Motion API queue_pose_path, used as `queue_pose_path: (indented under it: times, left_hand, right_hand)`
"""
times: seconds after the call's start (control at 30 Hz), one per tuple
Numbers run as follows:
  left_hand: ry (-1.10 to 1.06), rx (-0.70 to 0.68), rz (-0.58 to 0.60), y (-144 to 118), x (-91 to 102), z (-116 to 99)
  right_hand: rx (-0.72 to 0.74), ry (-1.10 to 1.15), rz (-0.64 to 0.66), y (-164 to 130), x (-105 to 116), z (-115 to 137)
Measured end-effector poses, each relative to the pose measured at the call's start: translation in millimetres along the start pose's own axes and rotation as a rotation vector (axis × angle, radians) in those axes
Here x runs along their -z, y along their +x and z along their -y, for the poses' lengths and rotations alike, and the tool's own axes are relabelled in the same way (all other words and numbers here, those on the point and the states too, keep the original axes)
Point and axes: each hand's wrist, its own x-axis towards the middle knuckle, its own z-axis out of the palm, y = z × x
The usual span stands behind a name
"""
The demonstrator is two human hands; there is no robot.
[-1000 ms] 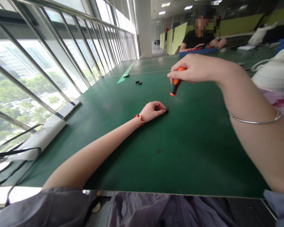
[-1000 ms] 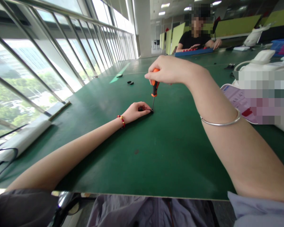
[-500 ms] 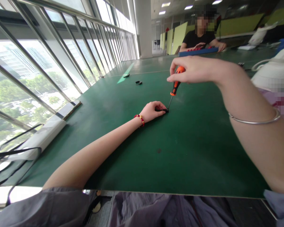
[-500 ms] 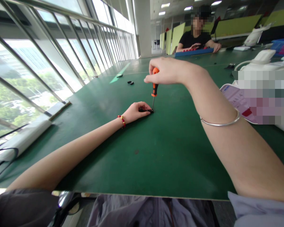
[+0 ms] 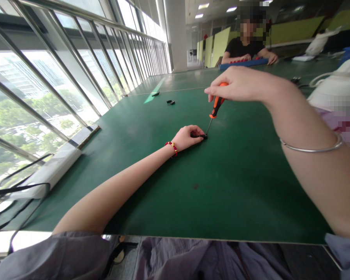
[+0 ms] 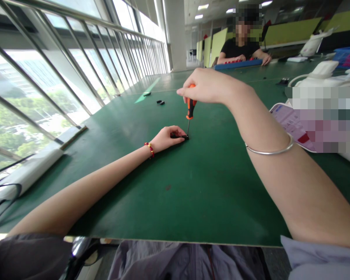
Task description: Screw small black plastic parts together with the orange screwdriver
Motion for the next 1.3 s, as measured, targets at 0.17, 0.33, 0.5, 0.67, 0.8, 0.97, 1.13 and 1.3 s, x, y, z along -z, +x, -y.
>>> queue_pose_path:
  times: [0.17, 0.33, 0.5, 0.67, 0.8, 0.97, 1.13, 1.3]
  left_hand:
    - [0.000, 0.002, 0.000, 0.2, -0.2, -0.1]
    - [0.001, -0.004, 0.000, -0.1, -0.4, 0.3]
    - [-0.008, -0.006, 0.005, 0.1, -0.3, 0.6]
    - [-0.027, 0.004, 0.004, 0.9, -0.8, 1.2]
    - [-0.035, 0.005, 0.002, 1.2, -1.2, 1.4]
    - [-0.021, 0.015, -0.007, 0.5, -0.9, 1.0]
    - [-0.022, 0.015, -0.009, 0.3, -1.3, 0.9]
    - [-0.041, -0.003, 0.004, 0.6, -0.8, 1.2]
  right_hand:
    - [0.019, -0.057, -0.007, 0.8, -1.8, 3.3]
    - [0.011, -0.021, -0.001, 0.8, -2.7, -0.8]
    - [0.015, -0.027, -0.001, 0.7, -1.8, -1.0]
    - [0.008, 0.004, 0.064, -2.1, -0.7, 0.8]
    - [0.052, -0.040, 0.031, -2.5, 0.2, 3.0]
    - [-0.005, -0.074, 0.033, -3.6, -1.1, 11.8]
    - [0.061, -0.076, -0.146, 1.3, -18.5, 13.7]
    - [0.032, 0.011, -0.286, -2.3, -29.2, 10.8]
